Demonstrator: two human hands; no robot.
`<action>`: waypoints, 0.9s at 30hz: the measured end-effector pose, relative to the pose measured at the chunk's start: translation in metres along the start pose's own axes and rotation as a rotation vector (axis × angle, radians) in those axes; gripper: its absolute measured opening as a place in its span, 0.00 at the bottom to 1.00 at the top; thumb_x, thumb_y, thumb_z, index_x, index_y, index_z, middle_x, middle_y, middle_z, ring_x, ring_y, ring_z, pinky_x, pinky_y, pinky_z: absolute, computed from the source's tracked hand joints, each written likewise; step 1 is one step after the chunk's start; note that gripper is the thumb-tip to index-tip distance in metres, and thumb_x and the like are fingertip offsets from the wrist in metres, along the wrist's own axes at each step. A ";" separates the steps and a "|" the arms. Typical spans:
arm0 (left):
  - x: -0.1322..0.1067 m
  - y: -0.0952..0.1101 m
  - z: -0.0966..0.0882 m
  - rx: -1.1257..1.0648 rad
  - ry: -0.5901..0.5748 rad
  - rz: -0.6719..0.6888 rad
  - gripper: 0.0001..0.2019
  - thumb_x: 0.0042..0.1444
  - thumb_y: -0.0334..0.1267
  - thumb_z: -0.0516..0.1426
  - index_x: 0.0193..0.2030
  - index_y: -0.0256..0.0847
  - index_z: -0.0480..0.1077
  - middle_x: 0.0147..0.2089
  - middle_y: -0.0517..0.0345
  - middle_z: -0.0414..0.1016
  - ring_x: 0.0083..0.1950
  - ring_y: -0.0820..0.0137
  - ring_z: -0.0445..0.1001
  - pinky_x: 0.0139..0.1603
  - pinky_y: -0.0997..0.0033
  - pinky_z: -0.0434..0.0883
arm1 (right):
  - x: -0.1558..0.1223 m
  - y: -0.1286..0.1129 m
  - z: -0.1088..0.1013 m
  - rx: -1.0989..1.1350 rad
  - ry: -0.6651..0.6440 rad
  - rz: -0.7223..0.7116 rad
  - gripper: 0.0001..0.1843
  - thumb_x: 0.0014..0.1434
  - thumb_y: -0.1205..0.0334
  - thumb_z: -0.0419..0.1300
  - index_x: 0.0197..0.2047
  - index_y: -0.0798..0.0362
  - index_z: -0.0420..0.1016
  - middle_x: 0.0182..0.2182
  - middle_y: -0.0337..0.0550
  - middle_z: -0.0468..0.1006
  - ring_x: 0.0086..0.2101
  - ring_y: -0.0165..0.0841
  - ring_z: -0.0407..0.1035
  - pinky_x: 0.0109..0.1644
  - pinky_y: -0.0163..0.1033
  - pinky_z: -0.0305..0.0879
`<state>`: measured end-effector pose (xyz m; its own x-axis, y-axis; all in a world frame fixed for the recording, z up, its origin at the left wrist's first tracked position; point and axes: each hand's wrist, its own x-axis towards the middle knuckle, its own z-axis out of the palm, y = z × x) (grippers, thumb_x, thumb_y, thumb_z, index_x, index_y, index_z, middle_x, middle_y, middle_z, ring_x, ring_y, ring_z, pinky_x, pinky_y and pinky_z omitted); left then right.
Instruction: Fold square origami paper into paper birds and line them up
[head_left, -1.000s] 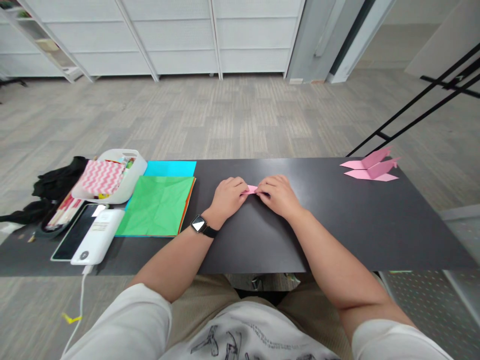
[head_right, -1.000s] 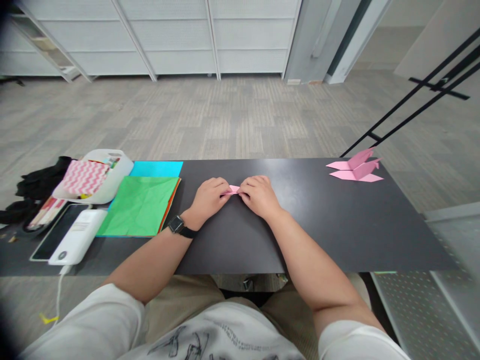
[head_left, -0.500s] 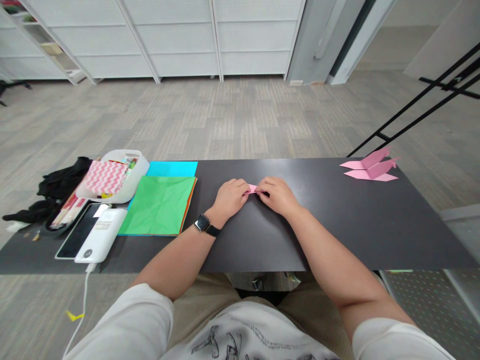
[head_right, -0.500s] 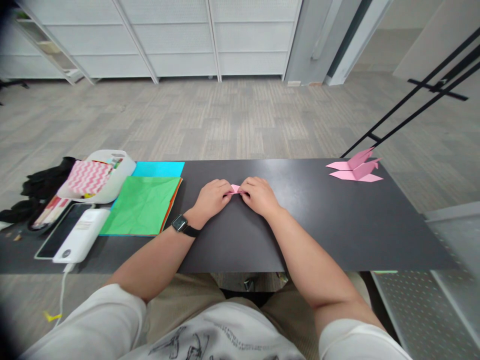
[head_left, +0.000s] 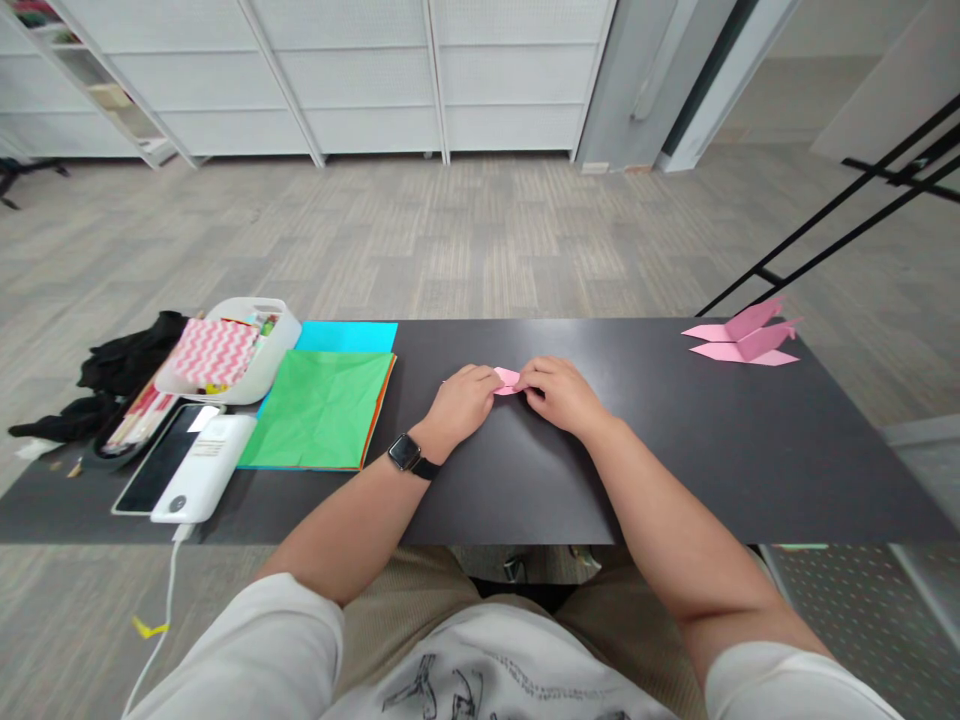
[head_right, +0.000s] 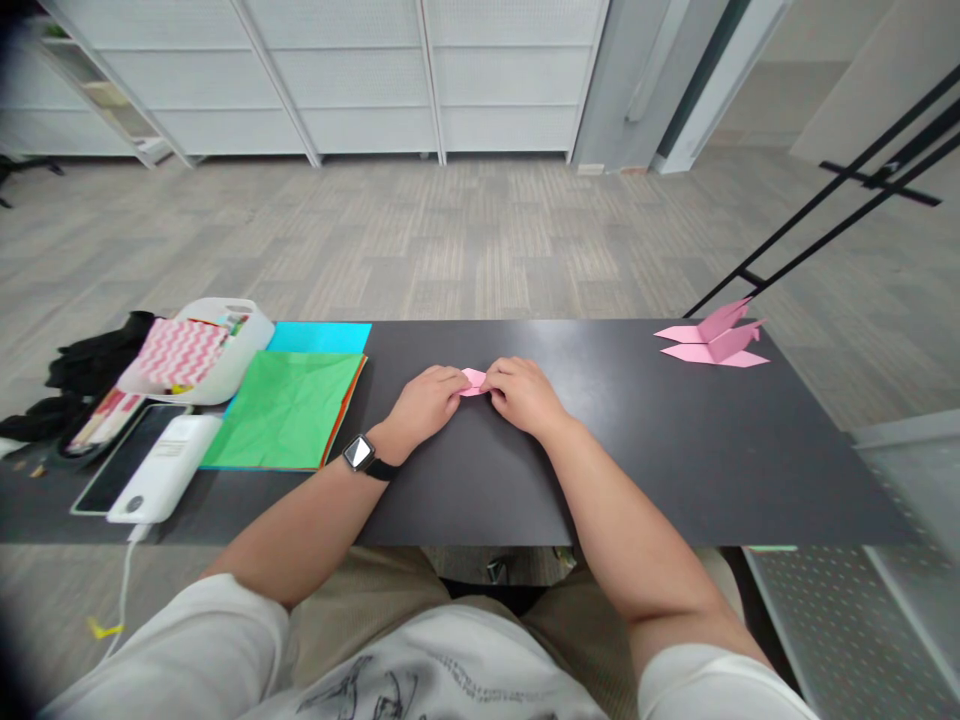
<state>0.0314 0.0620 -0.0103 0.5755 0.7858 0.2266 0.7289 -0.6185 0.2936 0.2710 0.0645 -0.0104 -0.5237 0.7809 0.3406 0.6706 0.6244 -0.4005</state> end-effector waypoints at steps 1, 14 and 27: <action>-0.002 0.000 -0.001 -0.011 0.001 0.009 0.16 0.67 0.26 0.56 0.55 0.43 0.81 0.58 0.52 0.83 0.59 0.60 0.77 0.66 0.57 0.76 | 0.000 0.000 -0.001 -0.005 -0.006 0.004 0.15 0.63 0.75 0.61 0.42 0.45 0.84 0.43 0.43 0.83 0.45 0.41 0.73 0.52 0.47 0.63; -0.008 -0.005 -0.007 -0.115 -0.037 0.088 0.08 0.69 0.37 0.63 0.50 0.44 0.85 0.61 0.51 0.84 0.64 0.59 0.80 0.70 0.54 0.74 | -0.002 -0.004 -0.008 0.001 -0.144 0.045 0.12 0.64 0.71 0.64 0.43 0.45 0.85 0.44 0.43 0.83 0.47 0.42 0.73 0.55 0.49 0.62; -0.003 -0.004 -0.008 -0.141 -0.047 0.127 0.10 0.73 0.37 0.58 0.48 0.43 0.83 0.53 0.52 0.85 0.57 0.61 0.80 0.65 0.56 0.74 | -0.001 -0.002 -0.001 0.044 -0.143 0.054 0.06 0.69 0.64 0.66 0.42 0.45 0.86 0.43 0.43 0.84 0.47 0.40 0.75 0.56 0.48 0.64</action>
<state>0.0235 0.0624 -0.0045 0.6788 0.6983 0.2271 0.5922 -0.7035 0.3930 0.2710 0.0623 -0.0088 -0.5594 0.8059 0.1939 0.6778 0.5794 -0.4526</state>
